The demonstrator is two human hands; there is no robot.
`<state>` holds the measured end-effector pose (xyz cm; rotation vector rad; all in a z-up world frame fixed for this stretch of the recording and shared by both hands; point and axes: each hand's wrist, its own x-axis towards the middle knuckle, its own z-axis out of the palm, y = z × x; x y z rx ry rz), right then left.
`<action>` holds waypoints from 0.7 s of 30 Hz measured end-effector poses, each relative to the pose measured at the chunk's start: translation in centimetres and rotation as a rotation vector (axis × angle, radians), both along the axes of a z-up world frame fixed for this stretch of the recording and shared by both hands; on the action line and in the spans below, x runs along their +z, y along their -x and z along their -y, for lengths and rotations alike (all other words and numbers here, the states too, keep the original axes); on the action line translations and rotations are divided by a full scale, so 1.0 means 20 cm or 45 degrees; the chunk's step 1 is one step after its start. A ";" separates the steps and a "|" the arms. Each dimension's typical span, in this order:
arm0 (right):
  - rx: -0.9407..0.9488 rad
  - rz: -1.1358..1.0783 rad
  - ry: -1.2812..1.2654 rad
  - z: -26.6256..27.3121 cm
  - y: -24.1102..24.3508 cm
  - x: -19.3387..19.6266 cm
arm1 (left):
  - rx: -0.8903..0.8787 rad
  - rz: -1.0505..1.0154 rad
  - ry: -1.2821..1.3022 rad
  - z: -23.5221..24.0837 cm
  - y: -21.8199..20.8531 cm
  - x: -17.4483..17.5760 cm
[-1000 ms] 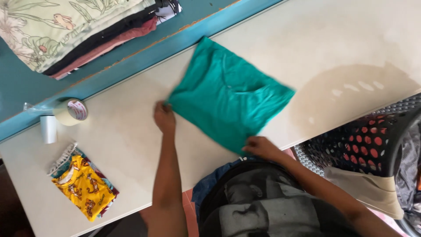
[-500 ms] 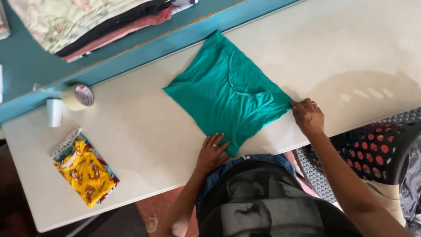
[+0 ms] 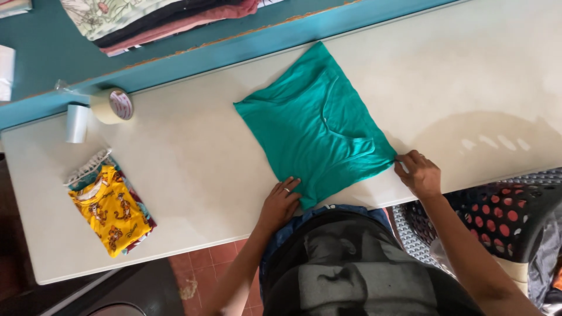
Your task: Folding various items of clothing, including a tank top and a jersey, on a laundry folding table.
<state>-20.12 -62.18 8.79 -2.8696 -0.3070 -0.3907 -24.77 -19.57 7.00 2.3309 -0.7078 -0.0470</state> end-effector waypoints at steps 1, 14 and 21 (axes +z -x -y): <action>-0.001 -0.001 0.004 0.02 -0.01 0.00 | -0.001 -0.001 0.004 -0.01 0.01 0.01; 0.351 -0.202 -0.049 -0.06 -0.01 0.03 | 0.248 -0.444 0.275 -0.07 0.06 0.07; 0.484 -0.472 -0.047 -0.01 -0.16 0.15 | 0.295 -0.794 0.342 -0.15 0.07 0.14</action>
